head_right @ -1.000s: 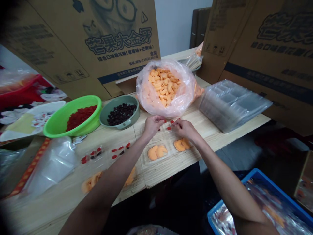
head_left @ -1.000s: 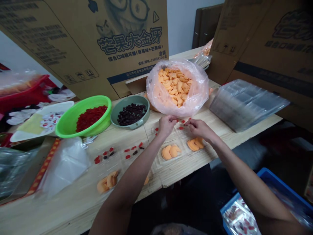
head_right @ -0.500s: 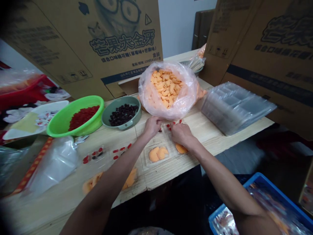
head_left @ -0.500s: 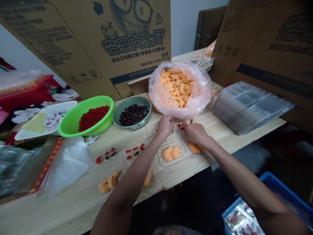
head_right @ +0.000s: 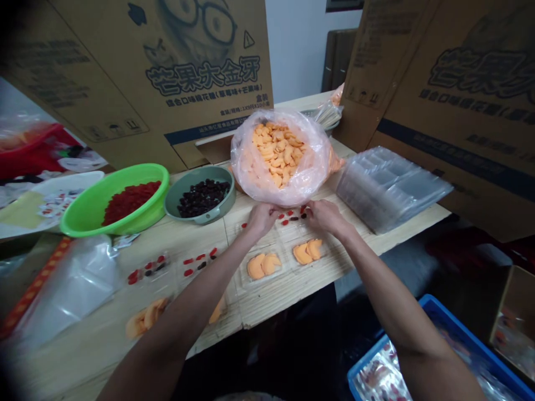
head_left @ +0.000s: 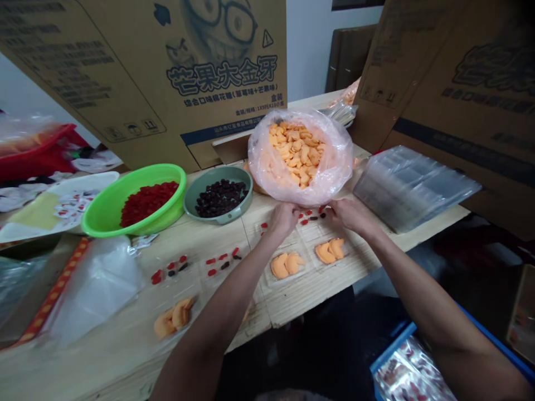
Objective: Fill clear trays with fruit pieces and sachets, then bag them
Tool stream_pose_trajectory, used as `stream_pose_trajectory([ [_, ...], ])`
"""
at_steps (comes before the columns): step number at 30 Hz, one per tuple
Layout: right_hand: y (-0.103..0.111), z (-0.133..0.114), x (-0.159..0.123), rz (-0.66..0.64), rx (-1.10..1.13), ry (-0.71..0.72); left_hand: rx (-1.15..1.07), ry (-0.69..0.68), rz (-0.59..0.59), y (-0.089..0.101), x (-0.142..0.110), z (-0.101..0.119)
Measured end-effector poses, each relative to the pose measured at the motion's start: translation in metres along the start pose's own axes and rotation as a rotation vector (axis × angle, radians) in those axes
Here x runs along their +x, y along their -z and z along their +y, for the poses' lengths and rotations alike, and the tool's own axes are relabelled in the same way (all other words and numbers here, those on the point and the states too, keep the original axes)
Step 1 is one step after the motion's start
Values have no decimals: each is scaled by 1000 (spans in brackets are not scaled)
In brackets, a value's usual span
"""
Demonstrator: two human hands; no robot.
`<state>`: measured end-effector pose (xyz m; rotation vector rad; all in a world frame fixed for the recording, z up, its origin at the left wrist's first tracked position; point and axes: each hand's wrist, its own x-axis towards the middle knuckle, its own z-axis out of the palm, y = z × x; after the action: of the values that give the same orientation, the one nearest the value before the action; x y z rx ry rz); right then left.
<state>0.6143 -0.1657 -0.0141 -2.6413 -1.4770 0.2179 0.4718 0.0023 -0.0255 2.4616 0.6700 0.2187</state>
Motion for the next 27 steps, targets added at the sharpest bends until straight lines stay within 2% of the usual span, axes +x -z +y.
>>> stream_pose_trajectory([
  [5,-18,12,-2,77,86,55,28,123,136,34,-11,-45],
  [8,-24,12,-4,70,62,59,64,162,118,59,-28,-68],
  [11,-23,11,-3,48,48,49,91,135,87,72,-44,-74],
  [14,-21,11,-1,74,88,23,110,69,83,68,-47,-67],
  [18,-19,4,-2,104,204,-6,91,-13,81,39,-29,-50],
  [22,-15,-7,-10,124,284,14,40,-2,76,15,-11,-42],
  [24,-14,-6,-17,144,350,-32,6,36,97,13,-8,-47],
  [27,-16,5,-25,151,494,-158,-32,114,140,25,-14,-62],
])
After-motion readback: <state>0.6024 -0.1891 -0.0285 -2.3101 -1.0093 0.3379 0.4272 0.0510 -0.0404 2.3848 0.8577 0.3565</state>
